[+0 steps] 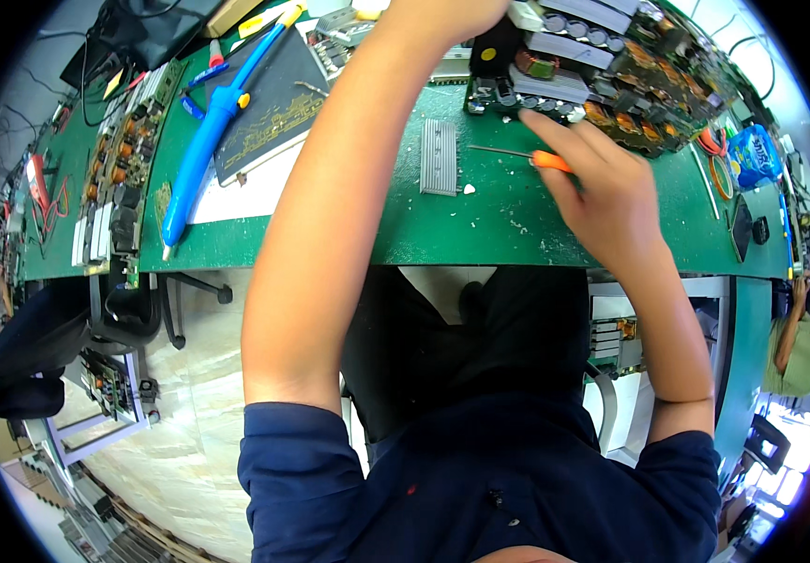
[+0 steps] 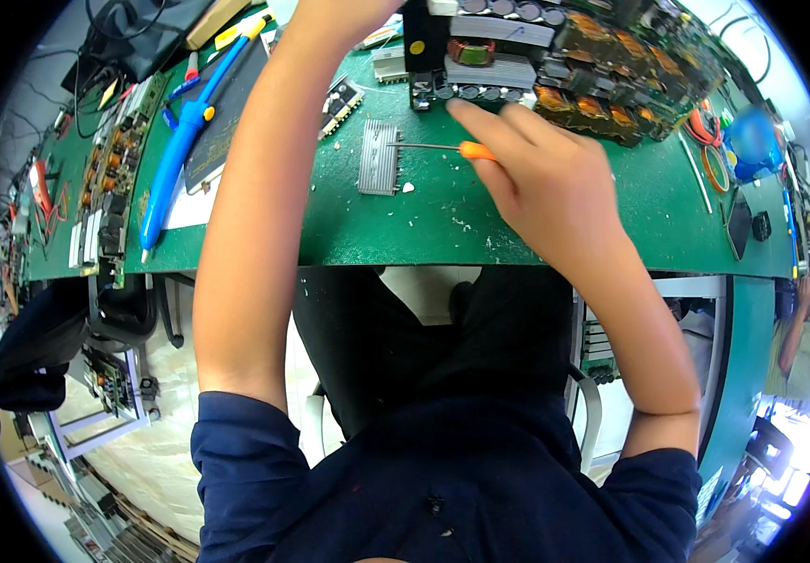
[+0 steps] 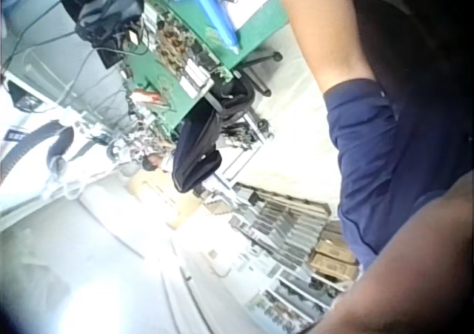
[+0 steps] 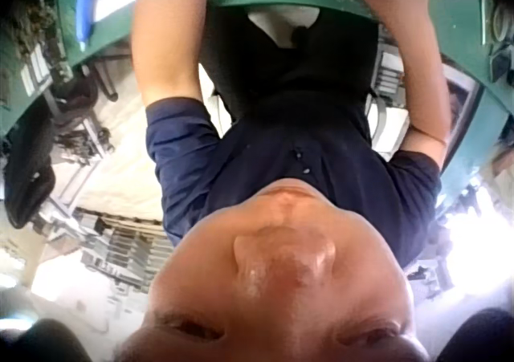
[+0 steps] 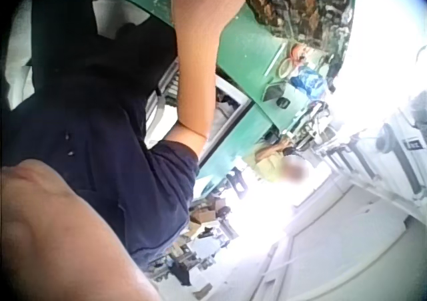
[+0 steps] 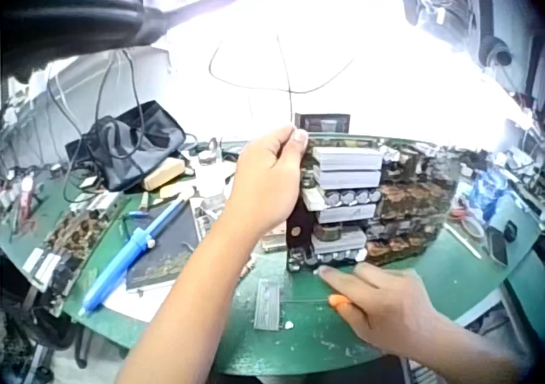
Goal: The person manipulates a large circuit board with hands and a small screwdriver, prying at components and adjusting hardware.
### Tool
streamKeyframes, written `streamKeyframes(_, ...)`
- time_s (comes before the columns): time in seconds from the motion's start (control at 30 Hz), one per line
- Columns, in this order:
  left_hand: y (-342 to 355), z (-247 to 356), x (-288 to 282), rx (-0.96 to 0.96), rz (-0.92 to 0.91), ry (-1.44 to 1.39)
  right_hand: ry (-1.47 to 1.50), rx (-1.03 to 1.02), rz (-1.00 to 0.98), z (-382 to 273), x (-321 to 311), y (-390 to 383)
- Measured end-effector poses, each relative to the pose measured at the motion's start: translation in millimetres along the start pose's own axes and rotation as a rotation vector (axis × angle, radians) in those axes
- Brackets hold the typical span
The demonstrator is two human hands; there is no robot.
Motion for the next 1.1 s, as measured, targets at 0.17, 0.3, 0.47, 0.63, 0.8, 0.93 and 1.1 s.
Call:
streamKeyframes(0.17,2.2,-4.1,1.7,-0.004,-0.003,-0.037,-0.17,-0.104,0.044,9.3,23.1,11.5)
streamKeyframes(0.3,-2.2,-4.9,1.3,-0.052,-0.025,-0.177,-0.218,-0.157,0.076,9.4,28.2,15.3)
streamKeyframes(0.47,3.5,-12.8,4.4,-0.091,-0.034,-0.175,-0.18,-0.199,0.142,9.3,31.9,20.4)
streamKeyframes(0.63,-4.0,0.2,3.9,-0.055,-0.025,-0.17,-0.175,-0.244,0.179,13.2,31.7,22.9)
streamKeyframes(0.8,0.1,-4.0,2.1,-0.015,-0.015,-0.177,-0.126,-0.265,0.205,12.0,31.9,26.6)
streamKeyframes(0.93,0.3,-4.5,3.9,-0.094,-0.049,-0.159,-0.181,-0.28,0.184,15.0,33.9,23.4)
streamKeyframes(1.1,-0.2,-7.2,6.7,-0.099,-0.03,-0.259,-0.106,-0.312,0.078,14.3,15.4,4.2)
Point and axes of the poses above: each hand's wrist, its own y-axis towards the middle knuckle, its own x-axis out of the palm, z = x × y, the point moved 7 cm from there along y, towards the middle knuckle, and after that the axes turned 2 degrees about z, right-handed, at the moved point
